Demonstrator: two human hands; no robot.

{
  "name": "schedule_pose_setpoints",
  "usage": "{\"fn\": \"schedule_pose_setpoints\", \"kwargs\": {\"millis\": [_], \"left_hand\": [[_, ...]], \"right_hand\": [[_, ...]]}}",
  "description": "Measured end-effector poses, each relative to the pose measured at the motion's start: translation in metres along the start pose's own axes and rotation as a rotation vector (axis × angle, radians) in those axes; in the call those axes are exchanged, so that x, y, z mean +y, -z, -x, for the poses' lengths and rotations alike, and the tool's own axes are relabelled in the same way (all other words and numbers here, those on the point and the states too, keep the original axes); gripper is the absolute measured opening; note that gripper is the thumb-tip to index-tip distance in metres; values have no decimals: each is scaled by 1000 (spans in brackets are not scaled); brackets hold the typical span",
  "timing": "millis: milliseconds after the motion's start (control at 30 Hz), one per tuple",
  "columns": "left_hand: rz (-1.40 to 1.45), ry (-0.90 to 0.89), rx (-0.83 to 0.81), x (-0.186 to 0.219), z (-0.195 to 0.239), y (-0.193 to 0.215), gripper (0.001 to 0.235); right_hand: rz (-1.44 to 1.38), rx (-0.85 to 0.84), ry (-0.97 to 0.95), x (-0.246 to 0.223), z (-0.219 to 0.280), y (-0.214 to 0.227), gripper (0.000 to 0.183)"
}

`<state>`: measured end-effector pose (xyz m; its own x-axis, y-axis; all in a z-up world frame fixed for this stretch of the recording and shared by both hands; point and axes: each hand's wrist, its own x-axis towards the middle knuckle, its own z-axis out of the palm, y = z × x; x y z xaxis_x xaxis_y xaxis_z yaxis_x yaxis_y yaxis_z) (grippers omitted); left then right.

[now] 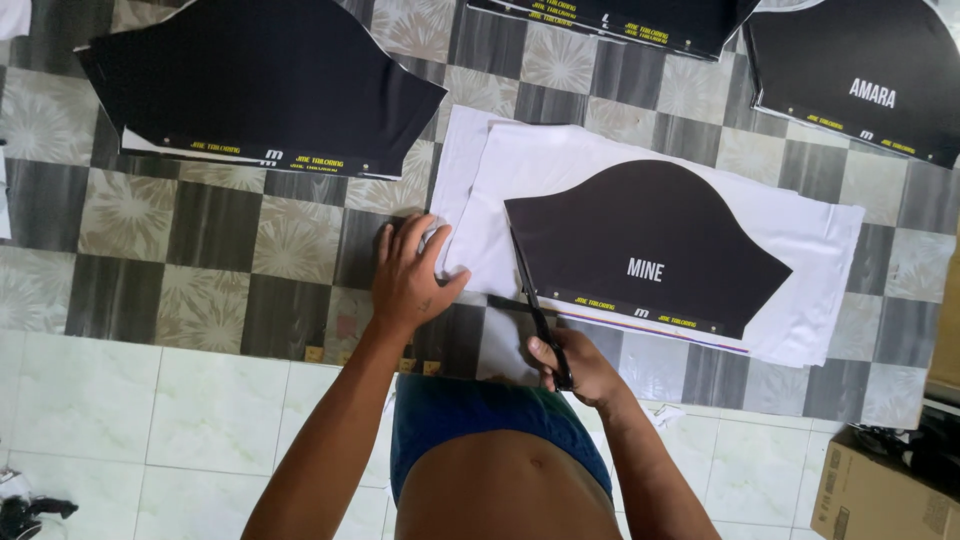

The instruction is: Cutting fabric patterns with scissors and organizing the pieces on a table

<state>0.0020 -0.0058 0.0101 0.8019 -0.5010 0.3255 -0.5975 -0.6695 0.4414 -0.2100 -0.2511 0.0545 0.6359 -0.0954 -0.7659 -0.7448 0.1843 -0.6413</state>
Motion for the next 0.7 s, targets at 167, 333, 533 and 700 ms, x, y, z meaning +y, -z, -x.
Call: {"fn": "schedule_pose_setpoints", "kwargs": {"millis": [167,333,533,700], "left_hand": [[23,5,-5,1,-1,1,78],[37,11,-6,0,0,1,78],[10,2,5,1,-1,2,78],[16,-12,-8,1,-3,2,77]], "right_hand": [[-5,-2,16,-42,0,-9,50],[-36,20,3,-32,-12,-5,48],[14,20,-3,-43,-29,-12,55],[62,29,-7,-46,-28,-18,56]]}}
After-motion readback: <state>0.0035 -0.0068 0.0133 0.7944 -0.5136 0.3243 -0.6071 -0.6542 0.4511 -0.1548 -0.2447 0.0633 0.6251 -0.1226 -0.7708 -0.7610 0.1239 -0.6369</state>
